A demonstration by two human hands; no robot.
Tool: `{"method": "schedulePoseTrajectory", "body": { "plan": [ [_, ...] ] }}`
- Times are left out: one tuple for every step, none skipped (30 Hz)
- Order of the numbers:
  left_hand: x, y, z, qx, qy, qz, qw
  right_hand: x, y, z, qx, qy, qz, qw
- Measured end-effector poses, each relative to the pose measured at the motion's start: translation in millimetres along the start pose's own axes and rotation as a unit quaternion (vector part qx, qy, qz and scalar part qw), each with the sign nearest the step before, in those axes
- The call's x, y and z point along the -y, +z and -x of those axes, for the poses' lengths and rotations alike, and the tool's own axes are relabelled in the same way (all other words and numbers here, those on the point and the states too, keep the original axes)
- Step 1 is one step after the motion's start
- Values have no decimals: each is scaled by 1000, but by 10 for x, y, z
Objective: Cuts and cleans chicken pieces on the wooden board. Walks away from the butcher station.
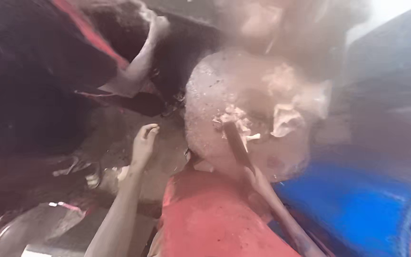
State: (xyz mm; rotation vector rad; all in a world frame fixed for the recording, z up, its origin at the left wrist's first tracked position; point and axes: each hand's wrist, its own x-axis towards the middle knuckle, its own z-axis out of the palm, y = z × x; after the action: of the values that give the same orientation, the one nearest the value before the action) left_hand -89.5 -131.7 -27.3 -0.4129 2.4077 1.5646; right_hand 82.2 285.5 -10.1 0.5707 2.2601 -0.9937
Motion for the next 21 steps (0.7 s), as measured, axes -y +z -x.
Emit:
{"method": "schedulePoseTrajectory", "body": {
  "plan": [
    [-176,289,-87,31,54,-9,998,-74,-63,5,-27,18,-3,999],
    [-327,616,-186,63,104,-26,992,-126,-118,3,-53,23,-3,998],
    [-436,970,-285,94,152,-51,983,-172,-156,22,-76,19,-7,997],
    [-500,1325,-398,122,203,-89,968,-208,-200,66,-93,12,-22,995],
    [-541,1667,-531,132,257,-119,950,-217,-261,115,-105,7,-52,993],
    [-579,1993,-657,134,302,-123,936,-225,-320,181,-116,0,-90,989],
    [-588,2303,-738,130,333,-121,926,-265,-359,288,-125,0,-121,985],
    [-636,2587,-755,132,347,-114,921,-331,-390,391,-136,6,-135,981],
    [-720,2822,-702,152,342,-112,920,-420,-404,493,-144,18,-135,980],
    [-811,3002,-596,188,323,-106,921,-541,-382,589,-155,30,-121,980],
    [-905,3129,-484,225,301,-90,922,-670,-358,675,-158,37,-103,981],
    [-1020,3207,-412,259,279,-61,923,-787,-362,745,-149,38,-82,985],
    [-1152,3233,-370,278,257,-27,925,-903,-379,810,-129,36,-55,989],
    [-1311,3215,-346,277,237,7,931,-1003,-411,881,-93,30,-22,995],
    [-1507,3197,-360,260,228,27,938,-1082,-444,934,-56,16,13,998],
    [-1705,3186,-394,254,229,27,939,-1146,-450,974,-27,-13,51,998],
    [-1896,3219,-445,256,233,16,938,-1169,-449,976,-4,-53,84,995],
    [-2115,3322,-482,275,229,-9,934,-1121,-485,921,27,-79,102,991],
    [-2338,3489,-491,315,221,-46,922,-1041,-510,812,46,-105,109,987],
    [-2488,3697,-469,363,219,-95,901,-947,-486,685,56,-133,108,984],
    [-2566,3927,-447,403,230,-148,874,-830,-436,538,65,-154,97,981]
  ]
}}
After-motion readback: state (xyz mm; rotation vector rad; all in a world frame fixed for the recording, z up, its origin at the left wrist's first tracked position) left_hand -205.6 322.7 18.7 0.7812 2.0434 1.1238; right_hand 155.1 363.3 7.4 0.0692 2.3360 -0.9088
